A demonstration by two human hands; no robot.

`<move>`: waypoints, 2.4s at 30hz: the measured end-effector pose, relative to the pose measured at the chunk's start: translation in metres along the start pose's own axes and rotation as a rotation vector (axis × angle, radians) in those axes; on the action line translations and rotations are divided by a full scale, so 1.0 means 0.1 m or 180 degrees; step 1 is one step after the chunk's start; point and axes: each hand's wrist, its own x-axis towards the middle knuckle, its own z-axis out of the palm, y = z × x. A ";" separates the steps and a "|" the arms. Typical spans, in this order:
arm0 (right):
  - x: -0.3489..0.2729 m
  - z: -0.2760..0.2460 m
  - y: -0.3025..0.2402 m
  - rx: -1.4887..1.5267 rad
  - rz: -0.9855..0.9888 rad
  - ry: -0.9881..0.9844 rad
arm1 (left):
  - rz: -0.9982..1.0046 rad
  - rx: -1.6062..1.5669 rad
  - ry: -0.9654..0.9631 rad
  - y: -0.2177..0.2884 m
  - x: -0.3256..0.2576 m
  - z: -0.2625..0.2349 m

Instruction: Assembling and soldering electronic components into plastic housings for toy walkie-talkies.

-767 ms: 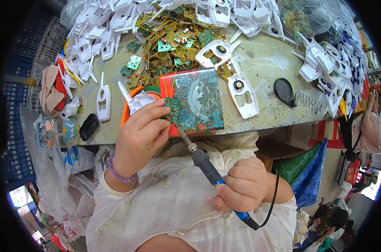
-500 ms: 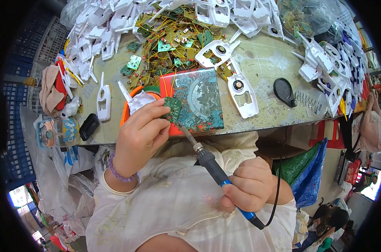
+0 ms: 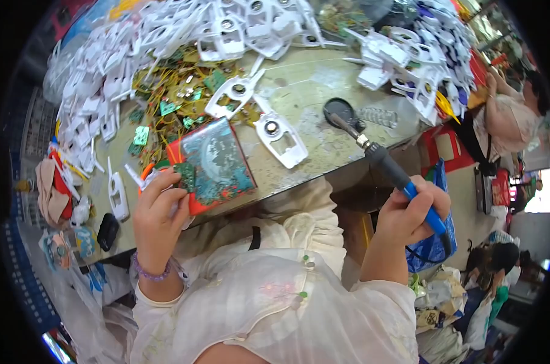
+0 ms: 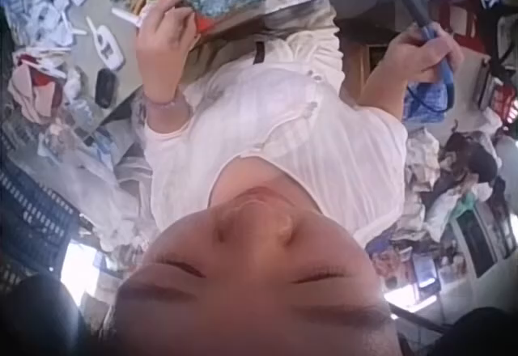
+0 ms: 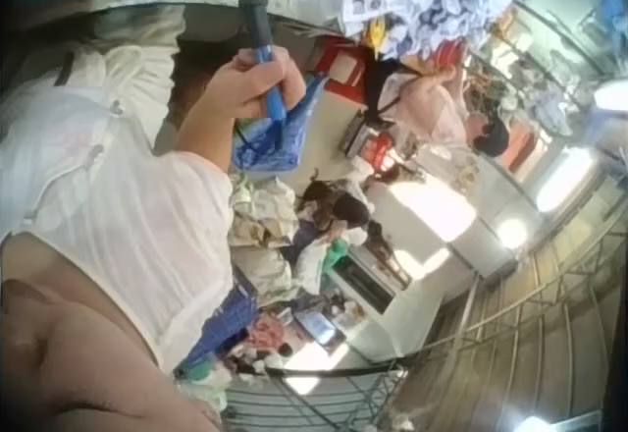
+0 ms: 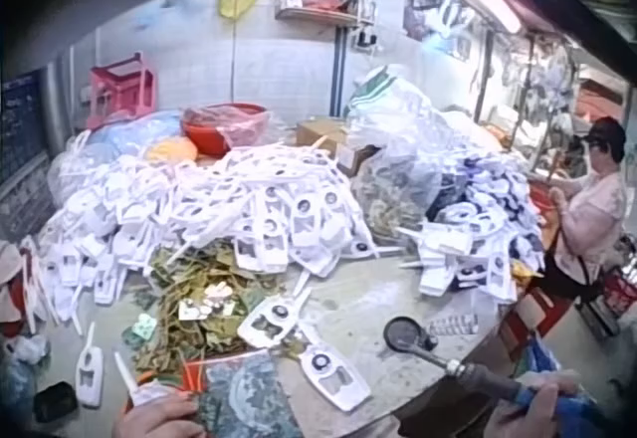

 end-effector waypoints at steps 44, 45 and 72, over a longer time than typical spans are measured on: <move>-0.13 -1.07 0.49 0.0285 0.0680 0.0469 | 0.0742 0.0358 -0.0423 0.98 0.82 1.88; -0.13 -1.06 0.49 0.0326 0.0702 0.0449 | 0.0788 0.0376 -0.0418 0.98 0.82 1.88; -0.21 -1.11 0.55 0.0337 0.0924 0.0061 | 0.0737 0.0269 -0.0138 1.20 0.72 1.86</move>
